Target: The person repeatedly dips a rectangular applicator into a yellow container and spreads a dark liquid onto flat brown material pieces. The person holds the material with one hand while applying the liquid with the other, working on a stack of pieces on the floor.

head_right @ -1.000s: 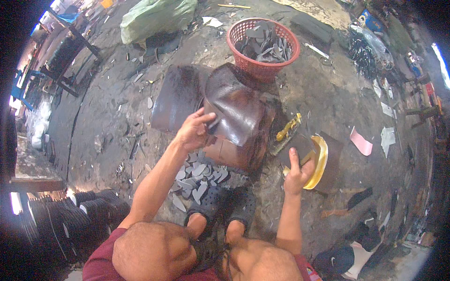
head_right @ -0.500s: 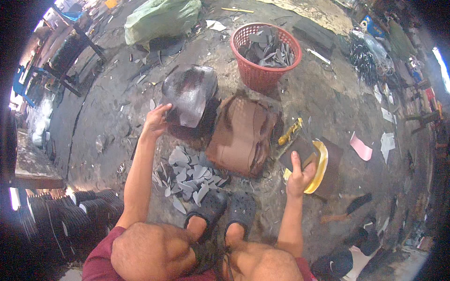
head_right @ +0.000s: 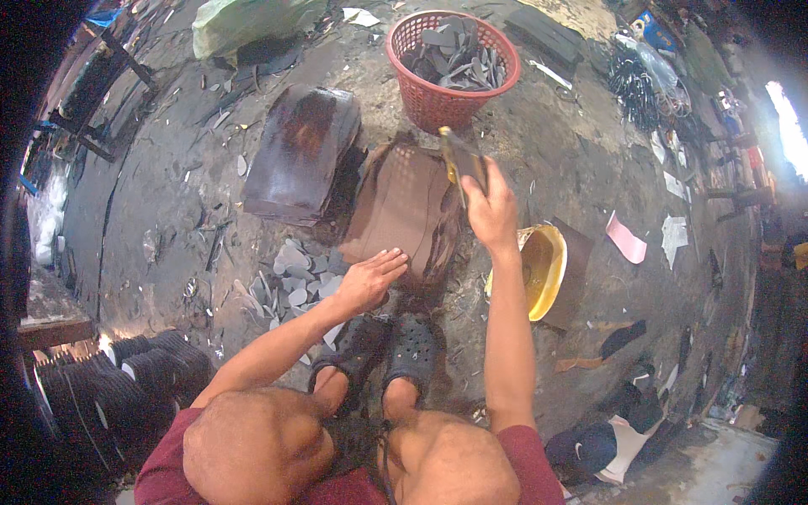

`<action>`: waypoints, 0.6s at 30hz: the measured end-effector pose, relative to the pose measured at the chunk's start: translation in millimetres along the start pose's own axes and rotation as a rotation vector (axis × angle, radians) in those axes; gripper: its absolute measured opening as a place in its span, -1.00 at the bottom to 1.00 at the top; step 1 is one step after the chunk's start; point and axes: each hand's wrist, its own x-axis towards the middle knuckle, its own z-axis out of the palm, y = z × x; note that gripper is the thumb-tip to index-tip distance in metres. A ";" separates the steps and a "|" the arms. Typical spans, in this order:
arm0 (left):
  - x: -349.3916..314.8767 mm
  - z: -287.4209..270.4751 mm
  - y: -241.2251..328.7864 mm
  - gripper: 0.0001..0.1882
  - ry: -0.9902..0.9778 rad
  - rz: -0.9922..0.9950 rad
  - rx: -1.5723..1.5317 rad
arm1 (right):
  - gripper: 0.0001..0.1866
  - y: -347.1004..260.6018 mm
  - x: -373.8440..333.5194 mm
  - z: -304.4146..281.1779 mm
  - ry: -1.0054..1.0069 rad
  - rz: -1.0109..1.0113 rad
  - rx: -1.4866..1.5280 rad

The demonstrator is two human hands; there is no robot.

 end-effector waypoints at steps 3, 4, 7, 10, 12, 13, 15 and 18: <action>0.1 -13.3 0.1 -0.45 -0.012 0.030 -0.028 | -0.54 0.2 26.1 17.9 -0.165 0.011 -0.310; -2.6 -9.5 -2.2 -0.45 -0.003 0.024 -0.021 | -0.56 4.0 36.1 31.4 -0.211 0.010 -0.387; -8.8 -3.2 -0.6 -0.46 0.034 0.020 -0.018 | -0.55 16.3 42.5 75.3 -0.338 -0.041 -0.605; -0.8 -4.5 3.4 -0.48 0.015 0.032 -0.024 | -0.54 77.3 5.1 119.6 -0.097 -0.587 -0.918; -10.5 -1.9 -3.3 -0.49 0.024 -0.004 -0.063 | -0.53 52.6 -0.1 131.5 -0.233 -0.475 -0.899; -20.6 -1.8 -4.9 -0.49 0.022 -0.038 -0.081 | -0.52 16.0 11.4 123.7 -0.398 -0.319 -0.865; -8.9 -9.2 7.4 -0.42 0.041 -0.039 -0.141 | -0.50 12.7 36.4 96.1 -0.411 -0.099 -0.866; -1.8 -6.5 2.2 -0.39 0.071 -0.003 -0.123 | -0.47 51.3 46.7 83.3 -0.343 -0.201 -0.890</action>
